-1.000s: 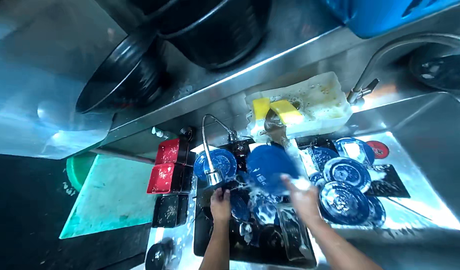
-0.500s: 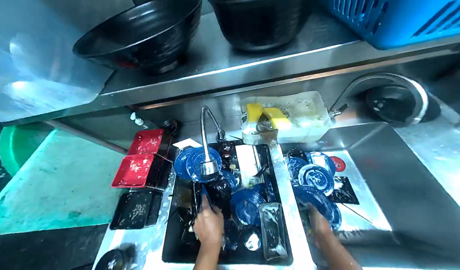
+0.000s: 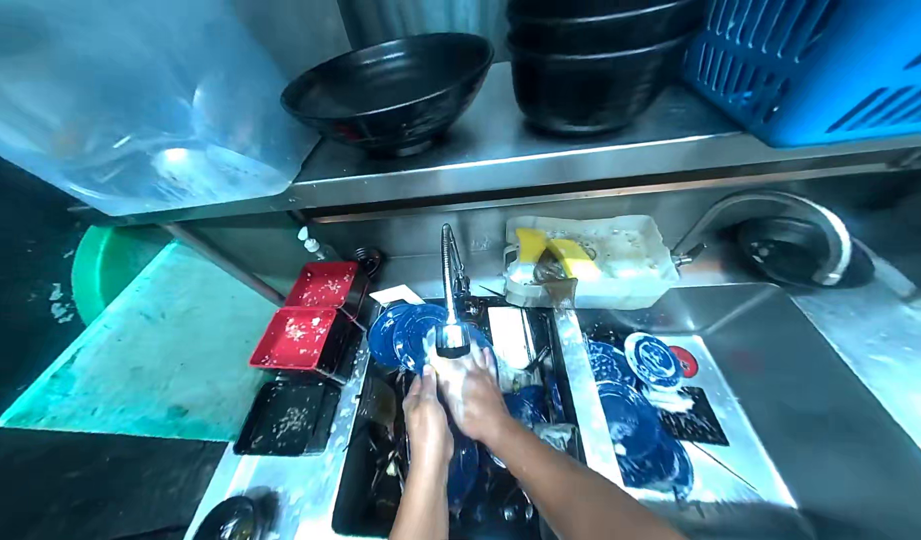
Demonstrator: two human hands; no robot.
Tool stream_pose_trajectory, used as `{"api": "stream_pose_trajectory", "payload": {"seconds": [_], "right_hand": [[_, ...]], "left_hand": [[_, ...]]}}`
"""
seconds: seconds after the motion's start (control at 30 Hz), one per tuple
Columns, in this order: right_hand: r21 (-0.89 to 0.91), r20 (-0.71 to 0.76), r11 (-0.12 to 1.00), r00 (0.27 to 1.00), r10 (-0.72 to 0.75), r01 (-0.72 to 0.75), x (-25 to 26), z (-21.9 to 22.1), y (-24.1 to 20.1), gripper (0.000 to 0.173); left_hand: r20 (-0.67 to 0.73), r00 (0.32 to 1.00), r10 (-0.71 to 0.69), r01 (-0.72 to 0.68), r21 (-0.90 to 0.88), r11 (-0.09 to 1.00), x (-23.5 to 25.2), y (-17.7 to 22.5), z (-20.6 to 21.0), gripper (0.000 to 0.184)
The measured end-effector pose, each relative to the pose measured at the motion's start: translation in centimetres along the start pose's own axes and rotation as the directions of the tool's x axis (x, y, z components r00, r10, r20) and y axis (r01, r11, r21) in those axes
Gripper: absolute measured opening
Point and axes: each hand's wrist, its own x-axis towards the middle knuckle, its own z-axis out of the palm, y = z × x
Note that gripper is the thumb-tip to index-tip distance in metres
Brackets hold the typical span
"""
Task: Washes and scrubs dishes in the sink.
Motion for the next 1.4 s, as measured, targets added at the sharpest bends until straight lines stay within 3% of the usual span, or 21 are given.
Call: {"api": "stream_pose_trajectory", "payload": {"seconds": [0.07, 0.1, 0.2, 0.23, 0.3, 0.37, 0.4, 0.5, 0.57, 0.63, 0.73, 0.8, 0.9, 1.0, 1.03, 1.1, 1.13, 1.2, 1.23, 1.27, 1.4], "right_hand": [[-0.001, -0.016, 0.992, 0.992, 0.122, -0.122, 1.6, 0.2, 0.4, 0.055], [0.029, 0.002, 0.994, 0.994, 0.11, -0.11, 1.2, 0.6, 0.1, 0.057], [0.095, 0.126, 0.991, 0.986, -0.111, 0.1, 0.5, 1.9, -1.6, 0.051], [0.096, 0.131, 0.993, 0.988, -0.086, 0.074, 1.0, 2.1, -1.4, 0.051], [0.113, 0.012, 0.984, 0.991, 0.137, -0.137, 2.7, 1.9, 0.0, 0.053], [0.089, -0.088, 0.968, 0.966, 0.243, -0.236, 3.4, 2.0, 1.5, 0.057], [0.107, -0.095, 0.975, 0.974, 0.204, -0.194, 2.4, 2.0, 1.3, 0.055], [0.289, -0.017, 0.953, 0.995, -0.096, 0.096, -0.9, 2.9, -0.6, 0.045], [0.267, 0.036, 0.957, 0.991, -0.127, 0.113, 0.0, 2.9, -0.8, 0.045], [0.142, -0.061, 0.99, 0.998, 0.015, -0.006, 2.6, 2.1, 0.4, 0.044], [0.02, -0.151, 0.992, 0.981, 0.124, -0.123, 3.3, 2.4, 2.8, 0.058], [0.058, -0.062, 0.998, 0.998, 0.005, -0.001, 0.5, 3.6, 2.1, 0.052], [0.092, 0.04, 0.988, 0.991, -0.129, 0.125, -0.5, 4.1, 0.1, 0.054], [0.061, -0.248, 0.998, 0.969, 0.022, -0.008, 3.5, 2.1, 0.8, 0.049], [0.072, -0.304, 0.996, 0.95, 0.077, -0.058, 4.4, 1.5, 1.7, 0.051], [0.203, -0.26, 0.96, 0.935, 0.243, -0.193, 4.3, 1.0, 2.0, 0.045], [0.365, -0.237, 0.899, 0.91, 0.34, -0.241, 3.5, 1.4, 1.4, 0.045], [0.712, -0.217, 0.666, 0.833, 0.51, -0.222, 1.5, 2.9, -0.3, 0.043], [0.812, -0.198, 0.553, 0.803, 0.562, -0.188, 0.9, 3.3, -0.7, 0.041], [0.83, -0.183, 0.529, 0.81, 0.558, -0.177, 0.5, 2.8, -0.6, 0.04], [0.633, -0.084, 0.718, 0.898, 0.433, -0.287, -0.1, -1.4, 2.4, 0.041]], "left_hand": [[0.029, 1.0, -0.005, 0.006, -0.054, 0.999, -0.1, 0.0, -1.1, 0.037], [0.025, 1.0, -0.008, 0.01, -0.075, 0.997, 0.0, -0.2, -1.5, 0.037], [0.049, 0.998, -0.04, 0.046, -0.122, 0.991, 1.5, -1.0, -1.8, 0.043], [0.074, 0.996, -0.053, 0.06, -0.101, 0.993, 1.5, -1.3, -1.8, 0.043], [0.11, 0.994, -0.019, 0.018, 0.01, 1.0, 0.8, -1.4, -1.7, 0.038], [0.142, 0.989, 0.03, -0.034, 0.024, 0.999, 0.2, -1.3, -1.8, 0.032], [0.142, 0.989, 0.037, -0.034, -0.02, 0.999, 0.3, -1.2, -1.8, 0.032], [0.149, 0.989, -0.009, 0.028, -0.126, 0.992, 2.0, -1.4, -1.7, 0.041], [0.144, 0.989, -0.029, 0.033, -0.022, 0.999, 2.1, -1.8, -1.5, 0.048], [0.101, 0.994, 0.04, -0.058, 0.19, 0.98, 1.2, -1.5, -1.6, 0.041], [0.012, 0.982, 0.19, -0.188, 0.225, 0.956, -0.1, -0.9, -1.9, 0.032], [-0.044, 0.983, 0.176, -0.163, 0.211, 0.964, 1.2, -0.7, -1.9, 0.036], [0.033, 0.995, 0.092, -0.097, 0.386, 0.917, 2.5, -1.0, -2.2, 0.045], [0.105, 0.973, 0.207, -0.232, 0.479, 0.847, 1.5, 0.5, -2.9, 0.033], [0.071, 0.958, 0.279, -0.283, 0.418, 0.863, 1.3, 1.0, -3.0, 0.029], [-0.075, 0.945, 0.319, -0.306, 0.143, 0.941, 1.9, 1.4, -2.8, 0.025], [-0.156, 0.959, 0.238, -0.25, -0.062, 0.966, 2.6, 1.2, -2.1, 0.026], [-0.16, 0.987, -0.01, -0.063, -0.44, 0.896, 3.6, -0.9, -0.3, 0.034], [-0.117, 0.987, -0.113, 0.033, -0.536, 0.844, 3.8, -2.4, 0.4, 0.037], [-0.079, 0.979, -0.188, 0.113, -0.56, 0.821, 3.9, -3.8, 0.8, 0.037], [0.024, 0.979, -0.201, 0.183, -0.523, 0.832, 4.6, -6.2, -0.1, 0.036]]}}
